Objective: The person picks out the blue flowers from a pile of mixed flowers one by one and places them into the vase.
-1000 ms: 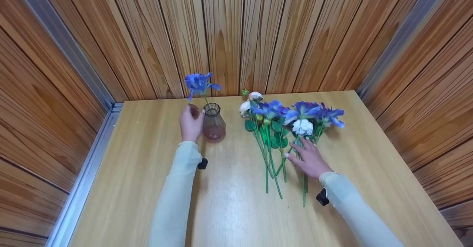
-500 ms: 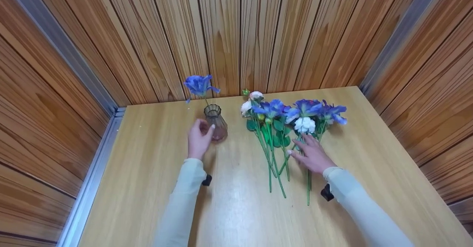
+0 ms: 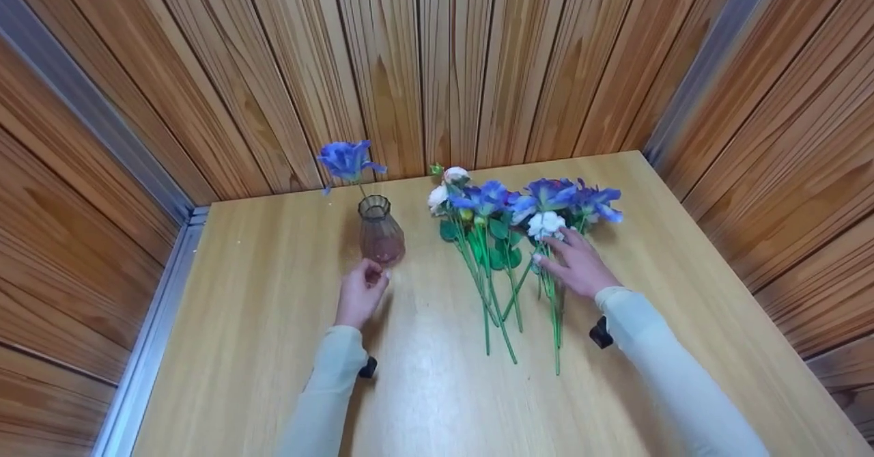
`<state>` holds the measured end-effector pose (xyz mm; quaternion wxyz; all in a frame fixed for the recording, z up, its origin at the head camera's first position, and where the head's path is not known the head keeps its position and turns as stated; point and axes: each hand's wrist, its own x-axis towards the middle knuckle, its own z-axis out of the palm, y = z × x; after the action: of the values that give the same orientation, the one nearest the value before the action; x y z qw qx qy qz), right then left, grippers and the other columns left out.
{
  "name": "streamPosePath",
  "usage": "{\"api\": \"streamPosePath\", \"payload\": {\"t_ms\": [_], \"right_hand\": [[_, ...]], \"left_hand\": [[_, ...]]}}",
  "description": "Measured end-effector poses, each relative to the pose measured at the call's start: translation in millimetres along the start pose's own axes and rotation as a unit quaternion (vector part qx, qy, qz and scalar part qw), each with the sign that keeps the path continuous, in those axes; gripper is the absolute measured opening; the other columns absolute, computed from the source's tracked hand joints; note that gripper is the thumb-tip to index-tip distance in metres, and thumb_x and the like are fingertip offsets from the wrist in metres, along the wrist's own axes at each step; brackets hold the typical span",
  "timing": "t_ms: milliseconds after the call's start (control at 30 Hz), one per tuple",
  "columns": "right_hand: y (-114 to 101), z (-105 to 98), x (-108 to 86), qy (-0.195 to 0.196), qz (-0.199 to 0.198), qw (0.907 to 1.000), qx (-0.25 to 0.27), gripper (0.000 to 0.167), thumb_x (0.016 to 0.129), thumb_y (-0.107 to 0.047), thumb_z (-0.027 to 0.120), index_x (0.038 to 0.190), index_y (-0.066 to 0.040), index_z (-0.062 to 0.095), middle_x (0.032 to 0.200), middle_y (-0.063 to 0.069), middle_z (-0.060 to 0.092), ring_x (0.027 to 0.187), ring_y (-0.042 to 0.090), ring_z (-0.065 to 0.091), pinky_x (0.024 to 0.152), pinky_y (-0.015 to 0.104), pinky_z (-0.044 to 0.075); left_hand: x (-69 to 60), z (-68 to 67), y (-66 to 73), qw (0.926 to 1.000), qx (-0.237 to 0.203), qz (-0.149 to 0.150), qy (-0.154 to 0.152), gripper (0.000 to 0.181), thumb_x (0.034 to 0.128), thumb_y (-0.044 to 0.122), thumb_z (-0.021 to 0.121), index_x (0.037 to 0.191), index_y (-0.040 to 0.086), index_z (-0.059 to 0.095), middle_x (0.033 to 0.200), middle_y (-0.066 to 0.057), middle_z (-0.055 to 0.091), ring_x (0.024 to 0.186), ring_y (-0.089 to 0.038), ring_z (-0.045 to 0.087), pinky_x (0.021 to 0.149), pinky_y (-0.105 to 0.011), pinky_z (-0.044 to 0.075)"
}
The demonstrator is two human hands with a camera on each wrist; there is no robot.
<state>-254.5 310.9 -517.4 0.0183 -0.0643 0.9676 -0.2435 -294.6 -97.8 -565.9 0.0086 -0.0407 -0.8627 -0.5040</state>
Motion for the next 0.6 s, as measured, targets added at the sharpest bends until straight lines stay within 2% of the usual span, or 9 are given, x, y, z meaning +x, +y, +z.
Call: {"api": "streamPosePath", "payload": {"t_ms": [133,233,367,600], "right_hand": [[6,-5,2.1,-0.005,0.01,0.9999,0.004,0.07,0.095,-0.055,0.046,0.146,-0.007,0.039,0.155,0.023,0.016,0.141,0.043,0.007,0.108,0.064,0.011],[11,-6,4.6,-0.01,0.017,0.9998,0.004,0.073,0.094,-0.059,0.043,0.146,-0.008,0.038,0.155,0.023,0.015,0.141,0.043,0.006,0.108,0.064,0.011],[20,-11,7.9,-0.004,0.023,0.9997,-0.001,0.067,0.097,-0.053,0.044,0.146,-0.007,0.039,0.154,0.024,0.016,0.141,0.044,0.009,0.108,0.064,0.013],[32,-17,11.8,0.007,0.021,0.9998,-0.001,0.067,0.098,-0.049,0.045,0.144,-0.001,0.038,0.152,0.029,0.017,0.138,0.048,0.013,0.107,0.064,0.016]], "left_hand": [[-4.2,2.3,-3.2,0.9999,0.004,0.01,-0.007,0.014,0.0876,0.003,0.066,0.099,-0.001,0.061,0.093,-0.008,0.06,0.089,-0.023,0.057,0.081,-0.038,0.05],[-7.7,3.0,-1.9,0.9999,0.002,-0.001,-0.015,0.014,0.0877,0.003,0.066,0.1,-0.001,0.061,0.093,-0.007,0.059,0.09,-0.022,0.057,0.083,-0.038,0.05],[-11.8,7.4,2.8,0.9994,-0.005,-0.005,-0.034,0.017,0.0886,0.005,0.066,0.104,-0.001,0.06,0.095,-0.006,0.059,0.092,-0.022,0.057,0.084,-0.038,0.049],[-18.4,13.9,6.7,0.9987,-0.001,0.02,-0.048,0.016,0.0878,0.005,0.067,0.102,0.001,0.06,0.093,-0.006,0.059,0.089,-0.021,0.058,0.081,-0.038,0.051]]}}
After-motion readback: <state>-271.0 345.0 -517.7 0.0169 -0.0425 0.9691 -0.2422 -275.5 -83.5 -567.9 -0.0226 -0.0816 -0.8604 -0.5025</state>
